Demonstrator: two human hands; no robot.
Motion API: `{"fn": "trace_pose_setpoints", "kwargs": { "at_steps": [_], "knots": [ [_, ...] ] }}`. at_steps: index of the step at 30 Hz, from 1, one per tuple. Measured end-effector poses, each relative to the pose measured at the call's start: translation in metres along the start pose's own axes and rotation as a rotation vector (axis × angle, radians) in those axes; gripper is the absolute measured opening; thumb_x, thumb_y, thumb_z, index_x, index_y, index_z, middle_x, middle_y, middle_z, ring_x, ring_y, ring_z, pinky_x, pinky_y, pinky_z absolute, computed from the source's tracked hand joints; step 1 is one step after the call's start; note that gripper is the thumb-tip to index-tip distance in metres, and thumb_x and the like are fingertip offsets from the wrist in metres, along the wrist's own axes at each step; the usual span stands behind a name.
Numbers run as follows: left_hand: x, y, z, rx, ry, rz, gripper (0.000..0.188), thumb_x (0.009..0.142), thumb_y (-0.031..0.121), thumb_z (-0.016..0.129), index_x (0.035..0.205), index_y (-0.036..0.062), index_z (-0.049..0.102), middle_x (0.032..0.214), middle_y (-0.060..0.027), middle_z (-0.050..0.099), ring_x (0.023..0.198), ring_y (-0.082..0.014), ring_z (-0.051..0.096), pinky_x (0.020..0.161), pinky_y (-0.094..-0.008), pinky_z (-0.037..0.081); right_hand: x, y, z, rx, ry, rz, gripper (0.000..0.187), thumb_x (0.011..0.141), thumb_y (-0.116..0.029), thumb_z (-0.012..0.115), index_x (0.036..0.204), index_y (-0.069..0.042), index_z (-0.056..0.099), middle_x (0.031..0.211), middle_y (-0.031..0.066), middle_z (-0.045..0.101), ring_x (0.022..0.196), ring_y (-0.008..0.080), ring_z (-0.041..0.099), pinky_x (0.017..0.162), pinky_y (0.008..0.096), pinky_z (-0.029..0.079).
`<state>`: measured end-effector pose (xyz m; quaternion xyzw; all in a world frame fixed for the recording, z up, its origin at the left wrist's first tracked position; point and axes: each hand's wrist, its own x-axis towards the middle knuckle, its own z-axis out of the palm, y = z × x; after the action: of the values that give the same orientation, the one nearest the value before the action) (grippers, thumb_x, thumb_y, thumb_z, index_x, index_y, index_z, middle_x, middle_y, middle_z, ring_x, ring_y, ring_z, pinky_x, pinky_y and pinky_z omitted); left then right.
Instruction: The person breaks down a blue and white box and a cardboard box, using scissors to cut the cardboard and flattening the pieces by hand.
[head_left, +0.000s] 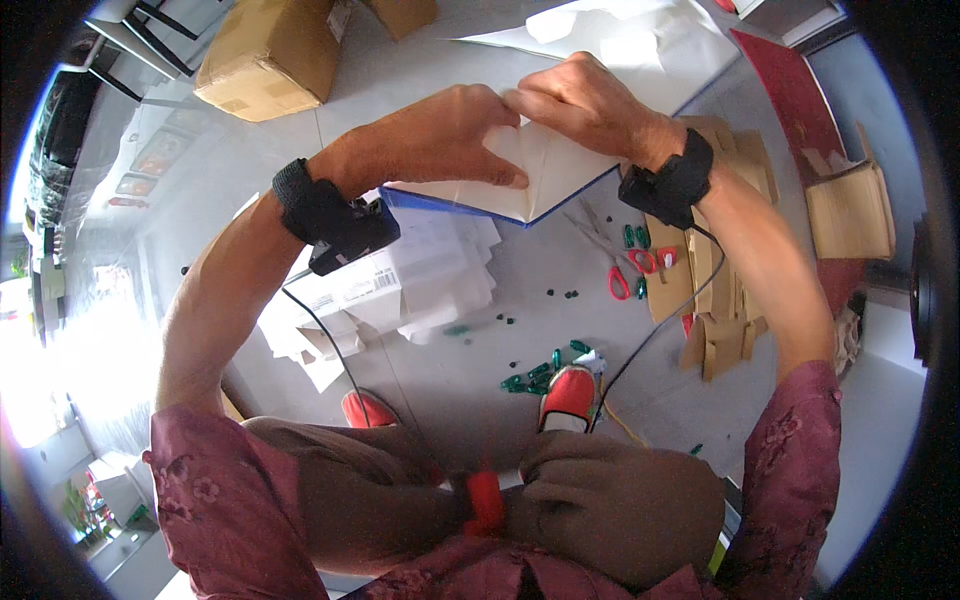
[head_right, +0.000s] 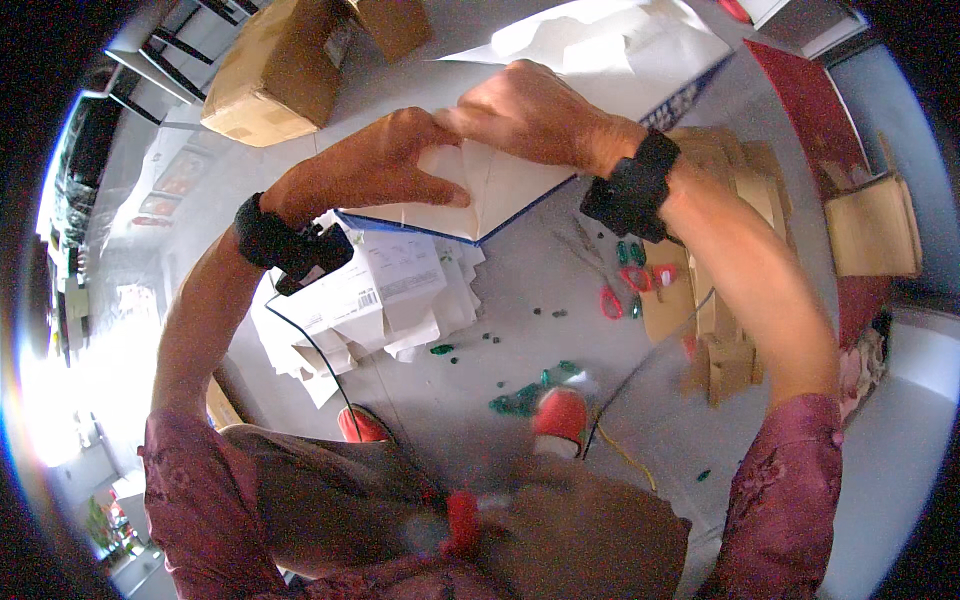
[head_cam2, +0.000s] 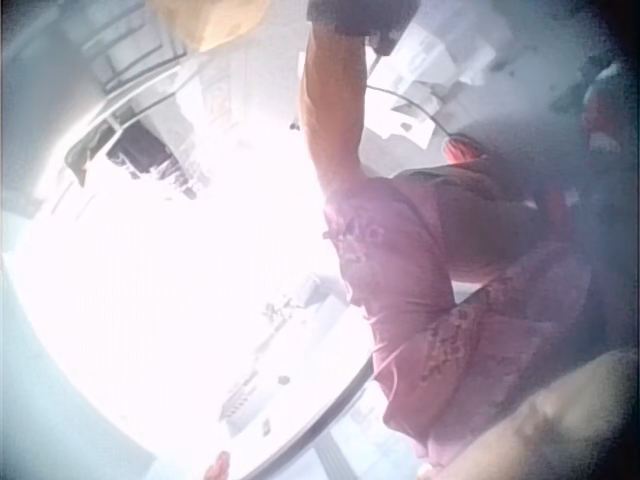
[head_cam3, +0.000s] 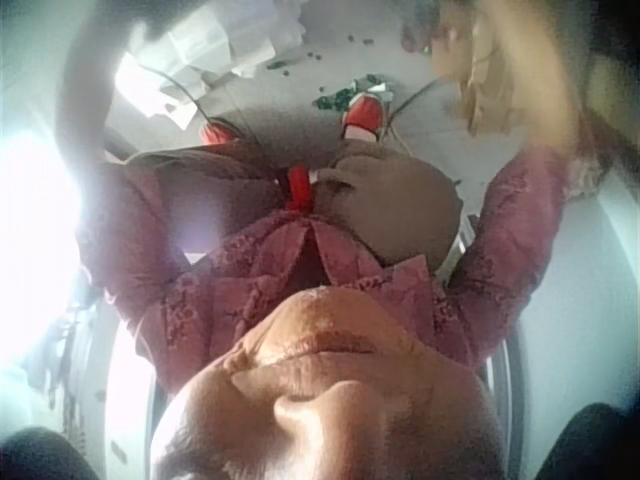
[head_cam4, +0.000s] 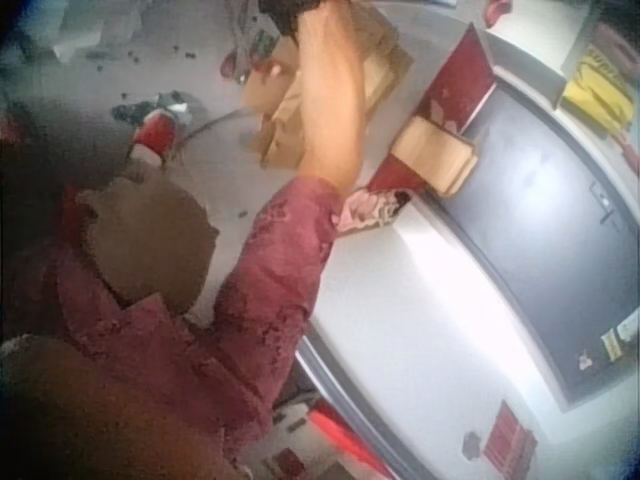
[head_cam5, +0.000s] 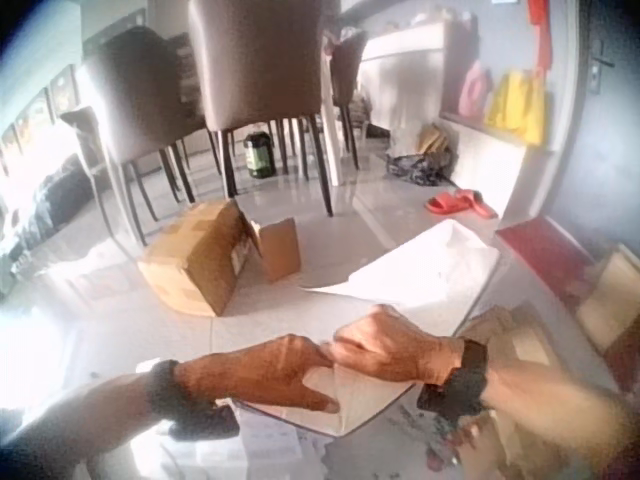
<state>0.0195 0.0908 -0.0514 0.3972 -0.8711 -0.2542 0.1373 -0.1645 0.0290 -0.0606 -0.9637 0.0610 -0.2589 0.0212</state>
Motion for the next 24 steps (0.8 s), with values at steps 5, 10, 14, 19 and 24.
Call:
{"fn": "trace_pose_setpoints", "kwargs": {
  "at_steps": [5,10,14,19,24],
  "knots": [
    [0.003,0.005,-0.001,-0.189,-0.064,-0.232,0.040,0.068,0.026,0.070,0.093,-0.0048,0.062,0.078,-0.0166,0.063,0.063,-0.0234,0.061,0.062,-0.0290,0.050,0.002,0.005,0.014,0.029,0.017,0.248,0.039,0.087,-0.035,0.045,0.068,-0.006,0.062,0.055,0.0158,0.055,0.052,0.0321,0.055,0.051,0.0370,0.046],
    [0.004,0.008,-0.006,-0.318,-0.019,-0.242,0.039,0.069,0.023,0.069,0.095,-0.0054,0.062,0.075,-0.0162,0.063,0.058,-0.0184,0.060,0.059,-0.0267,0.050,0.006,0.012,0.005,-0.018,0.018,0.238,0.029,0.087,-0.026,0.048,0.074,-0.003,0.060,0.054,0.0121,0.054,0.047,0.0259,0.052,0.047,0.0333,0.043],
    [0.001,0.005,-0.008,-0.346,0.062,-0.216,0.038,0.071,0.024,0.069,0.095,-0.0045,0.062,0.074,-0.0159,0.062,0.060,-0.0170,0.059,0.060,-0.0265,0.049,0.010,0.020,0.005,-0.084,0.070,0.177,0.027,0.087,-0.023,0.048,0.072,-0.003,0.059,0.056,0.0128,0.055,0.047,0.0246,0.053,0.045,0.0324,0.043],
    [0.001,0.008,-0.015,-0.290,0.149,-0.056,0.036,0.072,0.023,0.068,0.094,-0.0051,0.061,0.065,-0.0122,0.058,0.057,-0.0158,0.055,0.054,-0.0278,0.044,-0.013,0.051,-0.012,-0.425,0.175,0.030,0.020,0.075,-0.007,0.056,0.095,-0.008,0.061,0.057,0.0072,0.053,0.047,0.0188,0.054,0.043,0.0275,0.046],
    [-0.008,0.010,-0.031,-0.196,0.150,-0.155,0.024,0.074,0.017,0.064,0.087,-0.0017,0.060,0.070,-0.0105,0.058,0.062,-0.0167,0.055,0.055,-0.0305,0.044,-0.001,0.068,-0.020,-0.395,0.193,0.133,0.020,0.084,-0.025,0.051,0.077,-0.007,0.058,0.058,0.0106,0.054,0.051,0.0276,0.055,0.049,0.0354,0.045]
  ]
}}
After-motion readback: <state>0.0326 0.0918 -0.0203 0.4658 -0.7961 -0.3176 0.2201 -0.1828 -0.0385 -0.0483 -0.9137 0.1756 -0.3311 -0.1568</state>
